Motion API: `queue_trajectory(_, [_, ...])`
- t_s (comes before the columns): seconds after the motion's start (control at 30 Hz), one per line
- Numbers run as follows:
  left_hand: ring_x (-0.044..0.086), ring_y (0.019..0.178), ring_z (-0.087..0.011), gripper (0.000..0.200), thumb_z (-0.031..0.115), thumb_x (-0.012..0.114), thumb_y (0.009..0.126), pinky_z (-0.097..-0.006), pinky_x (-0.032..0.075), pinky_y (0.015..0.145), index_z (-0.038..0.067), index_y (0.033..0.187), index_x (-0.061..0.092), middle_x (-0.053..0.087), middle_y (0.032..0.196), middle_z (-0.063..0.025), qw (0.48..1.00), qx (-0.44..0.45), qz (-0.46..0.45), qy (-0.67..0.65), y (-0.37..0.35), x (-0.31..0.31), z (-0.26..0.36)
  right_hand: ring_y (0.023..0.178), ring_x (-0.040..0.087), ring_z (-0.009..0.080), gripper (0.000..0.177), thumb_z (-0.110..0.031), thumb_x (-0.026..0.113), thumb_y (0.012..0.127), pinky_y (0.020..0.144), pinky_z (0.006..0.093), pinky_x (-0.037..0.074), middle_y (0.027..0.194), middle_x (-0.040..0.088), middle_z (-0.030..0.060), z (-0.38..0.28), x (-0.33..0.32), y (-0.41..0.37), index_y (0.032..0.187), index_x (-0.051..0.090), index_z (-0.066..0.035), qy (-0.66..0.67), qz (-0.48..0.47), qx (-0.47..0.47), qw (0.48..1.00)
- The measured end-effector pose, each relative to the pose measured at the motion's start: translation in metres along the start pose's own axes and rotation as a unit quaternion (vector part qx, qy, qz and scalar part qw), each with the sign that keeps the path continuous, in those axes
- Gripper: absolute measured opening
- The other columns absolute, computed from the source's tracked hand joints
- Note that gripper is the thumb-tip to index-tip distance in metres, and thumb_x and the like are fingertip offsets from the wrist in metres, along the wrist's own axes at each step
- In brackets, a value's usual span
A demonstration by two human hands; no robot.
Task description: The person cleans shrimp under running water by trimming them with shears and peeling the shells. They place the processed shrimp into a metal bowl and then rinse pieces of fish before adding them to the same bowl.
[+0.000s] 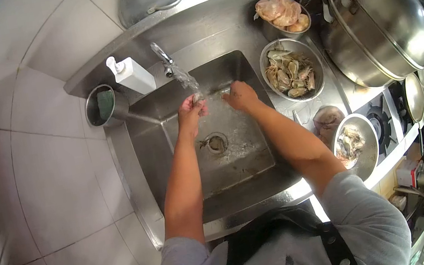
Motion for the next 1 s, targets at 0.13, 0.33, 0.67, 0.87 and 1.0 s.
queue_trajectory(0.13, [0.059, 0.075, -0.0148, 0.023, 0.006, 0.057, 0.09, -0.0301, 0.051, 0.067, 0.002, 0.112, 0.053, 0.063, 0.1, -0.0096, 1.0, -0.01, -0.002, -0.021, 0.008, -0.001, -0.007, 0.081, 0.065, 0.0385, 0.04, -0.04, 0.068, 0.078, 0.072, 0.0429, 0.051, 0.081, 0.065, 0.0241, 0.021, 0.03, -0.029, 0.077, 0.068, 0.0, -0.026, 0.01, -0.034, 0.999])
queue_trajectory(0.33, [0.059, 0.076, -0.0169, 0.023, 0.006, 0.055, 0.09, -0.0328, 0.051, 0.065, 0.003, 0.112, 0.052, 0.062, 0.104, -0.0106, 0.999, -0.03, 0.018, -0.038, 0.012, 0.005, -0.006, 0.094, 0.063, 0.0397, 0.041, -0.039, 0.066, 0.081, 0.083, 0.0461, 0.049, 0.094, 0.065, 0.0251, 0.055, 0.072, -0.094, 0.095, 0.067, 0.0, 0.067, -0.142, -0.028, 0.987])
queue_trajectory(0.67, [0.052, 0.077, -0.0206, 0.02, 0.016, 0.049, 0.086, -0.0342, 0.043, 0.072, 0.008, 0.104, 0.054, 0.06, 0.098, -0.0085, 0.956, -0.077, 0.042, -0.28, 0.015, 0.013, -0.007, 0.085, 0.063, 0.0413, 0.035, -0.034, 0.061, 0.085, 0.075, 0.0491, 0.049, 0.088, 0.065, 0.024, 0.061, 0.028, -0.194, 0.091, 0.065, 0.0, 0.048, -0.17, -0.104, 0.979])
queue_trajectory(0.87, [0.055, 0.078, -0.0198, 0.02, 0.015, 0.054, 0.086, -0.0338, 0.045, 0.071, 0.006, 0.104, 0.057, 0.059, 0.096, -0.0068, 0.971, -0.017, 0.019, -0.236, 0.021, 0.013, 0.002, 0.085, 0.063, 0.0408, 0.036, -0.033, 0.061, 0.086, 0.074, 0.0481, 0.049, 0.086, 0.066, 0.0225, 0.076, 0.003, -0.23, 0.095, 0.064, 0.002, 0.047, -0.167, -0.115, 0.978])
queue_trajectory(1.0, [0.061, 0.077, -0.0166, 0.033, 0.012, 0.066, 0.083, -0.0301, 0.05, 0.067, 0.003, 0.114, 0.059, 0.064, 0.097, -0.0055, 0.992, 0.001, 0.026, 0.125, -0.009, 0.028, 0.039, 0.085, 0.063, 0.0412, 0.036, -0.034, 0.061, 0.087, 0.075, 0.0478, 0.05, 0.085, 0.066, 0.0233, 0.081, -0.015, -0.251, 0.095, 0.062, 0.001, 0.051, -0.112, -0.16, 0.979])
Point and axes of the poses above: each hand's wrist, its own y-axis towards the middle knuckle, its own x-axis out of the palm, z = x × y, the point moved 5 cm from there along y, towards the middle knuckle
